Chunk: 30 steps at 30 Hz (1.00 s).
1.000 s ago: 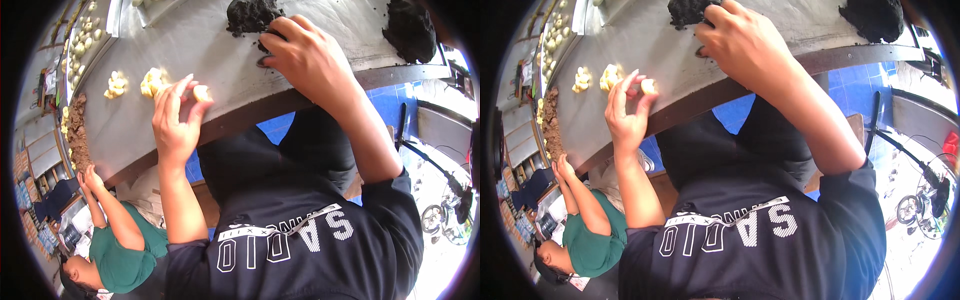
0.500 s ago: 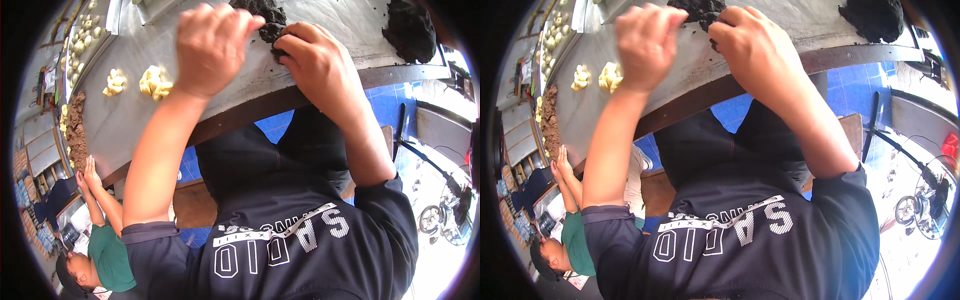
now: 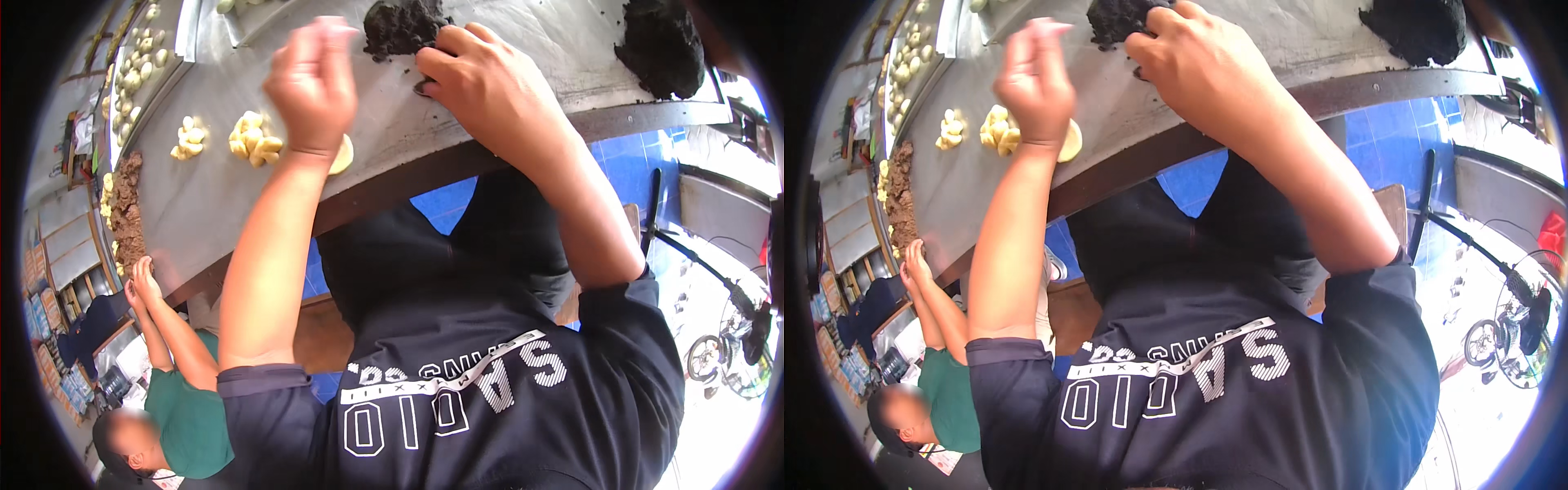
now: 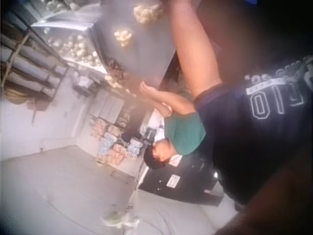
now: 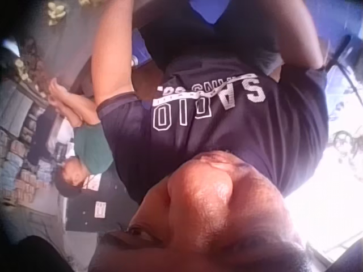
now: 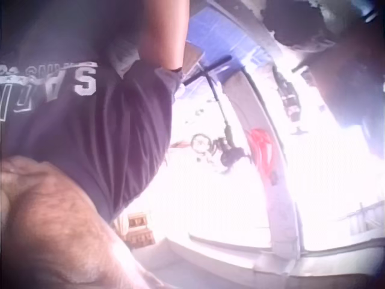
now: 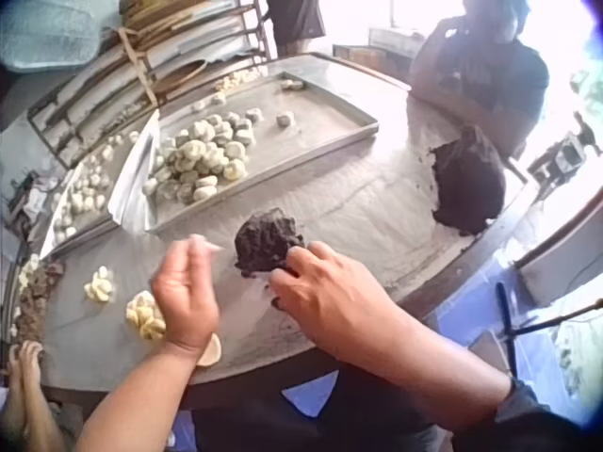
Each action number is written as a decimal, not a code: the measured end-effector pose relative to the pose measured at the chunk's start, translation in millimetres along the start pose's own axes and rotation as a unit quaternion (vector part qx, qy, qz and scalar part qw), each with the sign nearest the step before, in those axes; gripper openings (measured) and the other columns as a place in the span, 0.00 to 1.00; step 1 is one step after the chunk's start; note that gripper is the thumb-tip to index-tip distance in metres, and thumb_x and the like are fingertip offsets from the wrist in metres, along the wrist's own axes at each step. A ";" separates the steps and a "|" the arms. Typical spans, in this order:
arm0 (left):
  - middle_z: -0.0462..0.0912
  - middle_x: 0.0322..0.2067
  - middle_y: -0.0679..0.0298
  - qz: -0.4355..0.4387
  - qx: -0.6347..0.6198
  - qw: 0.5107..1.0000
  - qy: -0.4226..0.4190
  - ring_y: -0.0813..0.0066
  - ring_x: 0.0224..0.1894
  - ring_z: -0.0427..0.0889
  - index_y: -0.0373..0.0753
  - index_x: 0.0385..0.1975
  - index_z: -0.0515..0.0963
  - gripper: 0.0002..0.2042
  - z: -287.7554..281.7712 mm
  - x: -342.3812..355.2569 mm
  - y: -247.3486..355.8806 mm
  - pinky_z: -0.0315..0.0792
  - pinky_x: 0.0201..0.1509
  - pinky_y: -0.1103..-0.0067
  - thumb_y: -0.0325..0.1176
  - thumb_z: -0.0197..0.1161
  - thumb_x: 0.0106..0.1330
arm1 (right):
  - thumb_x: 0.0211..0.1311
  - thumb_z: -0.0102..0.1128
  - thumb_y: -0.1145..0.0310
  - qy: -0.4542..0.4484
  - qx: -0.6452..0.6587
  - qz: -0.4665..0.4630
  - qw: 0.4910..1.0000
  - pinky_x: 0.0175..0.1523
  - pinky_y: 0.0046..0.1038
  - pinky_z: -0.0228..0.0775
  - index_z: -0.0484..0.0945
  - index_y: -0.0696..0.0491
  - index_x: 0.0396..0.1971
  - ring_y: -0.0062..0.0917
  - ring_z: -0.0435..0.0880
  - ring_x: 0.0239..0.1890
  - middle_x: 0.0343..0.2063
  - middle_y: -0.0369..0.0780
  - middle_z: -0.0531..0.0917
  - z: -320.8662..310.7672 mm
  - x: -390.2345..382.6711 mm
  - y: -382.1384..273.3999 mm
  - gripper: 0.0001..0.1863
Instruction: The person picks up a piece of white dough, flattens it, scoops dark filling onto the center, and pinches the dough edges together to seal the filling inside.
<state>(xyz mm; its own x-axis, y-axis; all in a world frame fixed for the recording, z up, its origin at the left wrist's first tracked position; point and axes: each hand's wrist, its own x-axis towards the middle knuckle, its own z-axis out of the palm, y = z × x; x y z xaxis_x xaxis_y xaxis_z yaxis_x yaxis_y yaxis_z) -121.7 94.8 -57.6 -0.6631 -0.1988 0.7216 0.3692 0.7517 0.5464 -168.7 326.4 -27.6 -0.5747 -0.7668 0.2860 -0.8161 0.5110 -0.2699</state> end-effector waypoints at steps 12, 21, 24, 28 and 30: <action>0.88 0.46 0.60 -0.259 0.126 0.950 -0.124 0.66 0.49 0.89 0.33 0.48 0.90 0.06 -91.7 -77.1 55.0 0.84 0.55 0.69 0.30 0.73 0.80 | 0.63 0.73 0.73 0.063 0.052 0.004 0.997 0.63 0.40 0.81 0.91 0.54 0.53 0.44 0.84 0.59 0.57 0.46 0.85 -10.1 -29.2 -9.5 0.18; 0.76 0.77 0.41 -0.430 -0.362 0.827 -0.008 0.66 0.68 0.86 0.27 0.81 0.64 0.26 -53.7 -56.0 96.4 0.81 0.70 0.72 0.31 0.58 0.90 | 0.64 0.73 0.73 0.109 0.264 -0.011 0.958 0.54 0.44 0.83 0.83 0.56 0.41 0.44 0.87 0.46 0.40 0.45 0.84 11.3 -5.5 -53.9 0.09; 0.78 0.76 0.44 -0.369 -0.333 0.867 0.018 0.65 0.71 0.84 0.27 0.82 0.64 0.27 -51.9 -62.6 76.4 0.80 0.71 0.72 0.28 0.57 0.89 | 0.61 0.76 0.74 0.156 0.281 -0.033 0.946 0.52 0.44 0.84 0.84 0.56 0.41 0.45 0.88 0.44 0.40 0.45 0.84 10.5 0.7 -50.4 0.11; 0.92 0.48 0.62 -0.181 -0.035 0.967 -0.178 0.71 0.47 0.92 0.32 0.52 0.88 0.19 -69.9 -60.7 50.0 0.84 0.54 0.75 0.15 0.77 0.60 | 0.58 0.80 0.74 0.137 0.377 -0.045 0.915 0.50 0.45 0.85 0.86 0.56 0.42 0.47 0.90 0.43 0.42 0.44 0.85 4.4 -1.6 -49.5 0.14; 0.91 0.42 0.63 -0.130 0.015 0.975 -0.178 0.71 0.42 0.91 0.34 0.48 0.88 0.18 -62.8 -54.7 53.6 0.83 0.50 0.74 0.17 0.79 0.57 | 0.57 0.79 0.76 0.037 0.333 -0.024 0.942 0.52 0.39 0.88 0.90 0.54 0.50 0.42 0.92 0.47 0.47 0.43 0.89 2.1 -5.6 -45.7 0.19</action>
<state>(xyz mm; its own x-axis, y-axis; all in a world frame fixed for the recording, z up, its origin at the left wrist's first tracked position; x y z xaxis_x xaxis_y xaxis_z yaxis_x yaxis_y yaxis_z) -24.8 106.4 -41.0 -0.9174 -0.1579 0.3653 0.1441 0.7237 0.6749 -128.1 306.5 -18.8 -0.5614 -0.7407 0.3690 -0.6361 0.1010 -0.7650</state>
